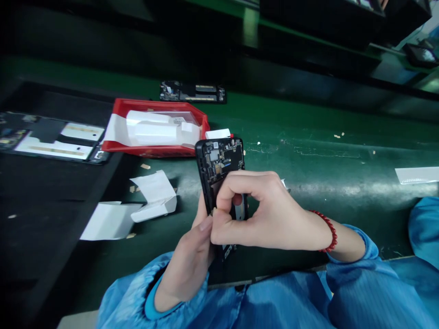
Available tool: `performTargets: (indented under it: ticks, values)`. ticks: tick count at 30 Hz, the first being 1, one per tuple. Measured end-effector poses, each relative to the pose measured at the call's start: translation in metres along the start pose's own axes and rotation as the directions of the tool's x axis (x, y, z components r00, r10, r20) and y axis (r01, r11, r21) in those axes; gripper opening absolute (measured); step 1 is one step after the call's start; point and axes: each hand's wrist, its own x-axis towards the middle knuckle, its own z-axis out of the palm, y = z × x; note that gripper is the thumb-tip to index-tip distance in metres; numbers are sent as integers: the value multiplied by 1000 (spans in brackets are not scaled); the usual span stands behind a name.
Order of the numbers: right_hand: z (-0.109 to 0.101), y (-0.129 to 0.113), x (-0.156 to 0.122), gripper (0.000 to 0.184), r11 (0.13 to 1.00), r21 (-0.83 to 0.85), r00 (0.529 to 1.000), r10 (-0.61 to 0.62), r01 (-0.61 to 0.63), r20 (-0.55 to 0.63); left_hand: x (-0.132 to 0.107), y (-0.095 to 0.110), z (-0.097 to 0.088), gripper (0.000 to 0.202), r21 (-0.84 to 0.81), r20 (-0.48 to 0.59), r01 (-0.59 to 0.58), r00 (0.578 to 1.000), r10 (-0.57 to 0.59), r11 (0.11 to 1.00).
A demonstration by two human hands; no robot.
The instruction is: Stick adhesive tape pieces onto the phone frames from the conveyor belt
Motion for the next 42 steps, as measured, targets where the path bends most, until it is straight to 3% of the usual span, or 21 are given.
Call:
performTargets:
  ticks: [3,7,21,27,31,36,42]
  values:
    - [1,0,0,19,1000,15,1000,8,-7,-11,2,2,-1,50,30,118,-44,992,41,999]
    - [2,1,-1,20,1000,13,1000,4,-4,-13,3,4,0,54,45,162,-69,985,61,997]
    - [-1,1,2,17,993,-111,1000,-30,30,5,0,7,7,47,-85,63,-47,997,52,995]
    - [0,-6,-4,9,948,-278,963,-208,154,-174,-2,6,10,48,-168,-58,-43,998,34,985]
    - [7,-11,-9,11,923,-317,954,-271,218,-132,-3,2,5,52,-166,-20,-9,1000,6,986]
    - [15,-2,-8,8,947,-232,956,-257,221,-139,-8,-1,4,59,-200,-30,-20,999,15,980]
    - [22,3,-7,9,973,-106,962,-219,203,-161,-10,-1,3,55,-132,-23,-36,999,33,991]
